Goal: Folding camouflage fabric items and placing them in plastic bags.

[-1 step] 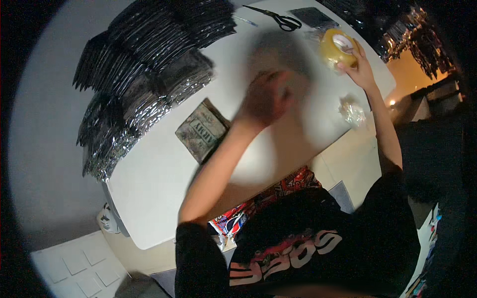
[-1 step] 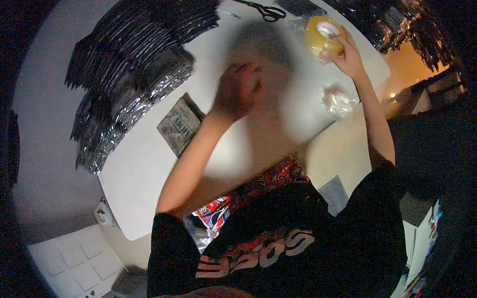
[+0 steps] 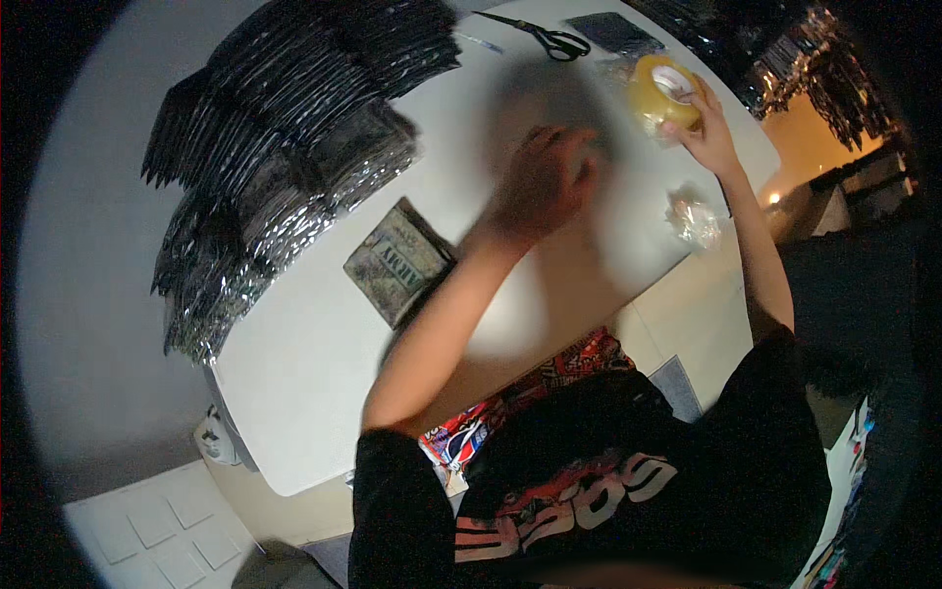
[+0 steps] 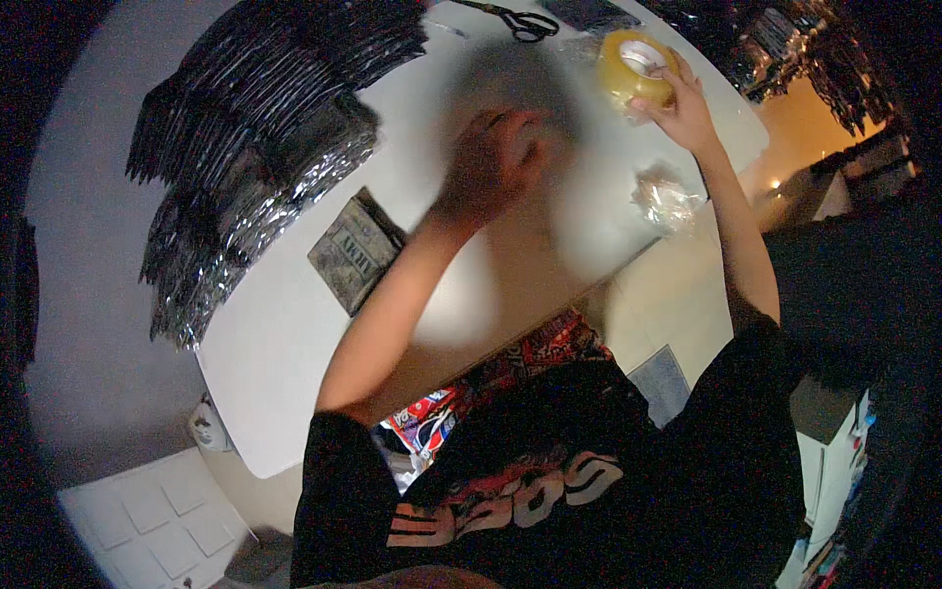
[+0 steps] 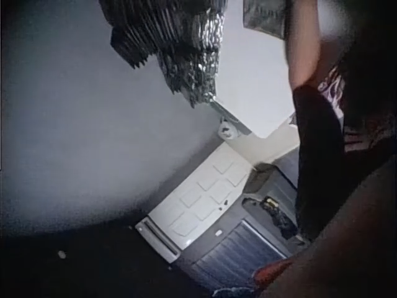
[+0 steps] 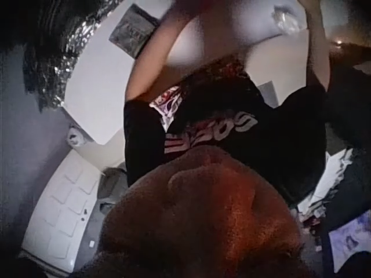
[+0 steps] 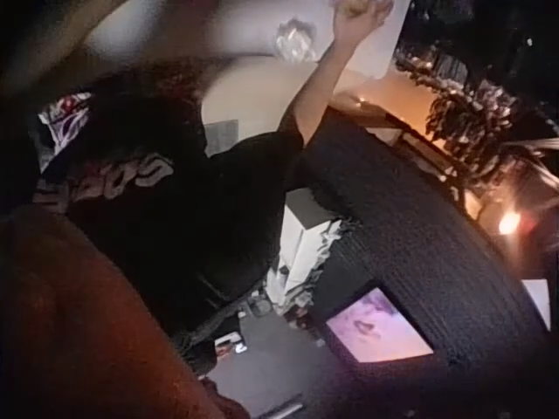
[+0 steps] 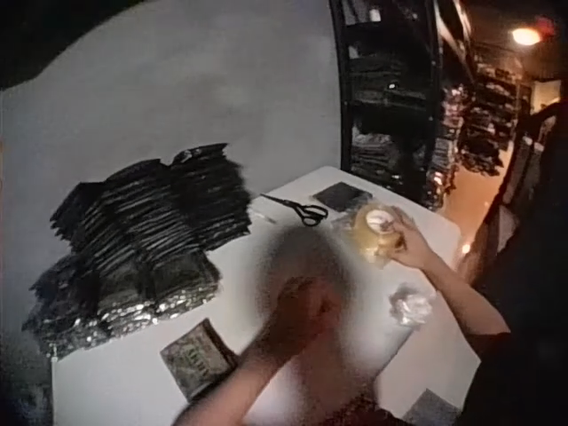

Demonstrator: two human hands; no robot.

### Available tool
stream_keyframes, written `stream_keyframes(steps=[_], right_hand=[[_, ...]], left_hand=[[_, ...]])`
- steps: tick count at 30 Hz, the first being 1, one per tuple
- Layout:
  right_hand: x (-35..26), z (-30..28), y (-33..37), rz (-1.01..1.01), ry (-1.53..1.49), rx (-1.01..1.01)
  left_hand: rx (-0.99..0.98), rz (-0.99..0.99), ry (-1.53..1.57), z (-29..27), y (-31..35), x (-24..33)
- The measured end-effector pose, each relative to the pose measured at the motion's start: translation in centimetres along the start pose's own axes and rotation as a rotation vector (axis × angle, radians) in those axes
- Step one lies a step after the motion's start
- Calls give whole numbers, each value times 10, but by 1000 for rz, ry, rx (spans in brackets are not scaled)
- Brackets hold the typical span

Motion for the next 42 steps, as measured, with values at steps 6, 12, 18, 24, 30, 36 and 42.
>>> stream_keyframes(steps=[6,12,18,24,30,36,42], right_hand=[[-10,-10,3,-69,-67,128],[-6,-20,1,-43,-187,418],[10,-23,0,30,-79,506],[2,-23,0,-22,-146,564],[-11,-27,0,-58,-114,566],[-11,-30,3,-59,-102,630],[-14,-29,0,-40,-97,622]], left_hand=[[240,-49,344,130,-115,-30],[170,9,146,178,-115,-56],[117,101,-187,185,-113,-65],[507,-53,159,153,-114,-58],[333,-232,363,130,-113,-50],[510,119,-15,133,-115,-52],[624,-275,1020,145,-112,-74]])
Point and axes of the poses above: each hand's wrist, its own y-axis away from the middle knuckle, its own z-axis out of the palm, x = y × z, the point moved 2 cm from there along -y, towards the middle knuckle, and after that the axes turned 5 degrees about z, right-handed, at the moved point
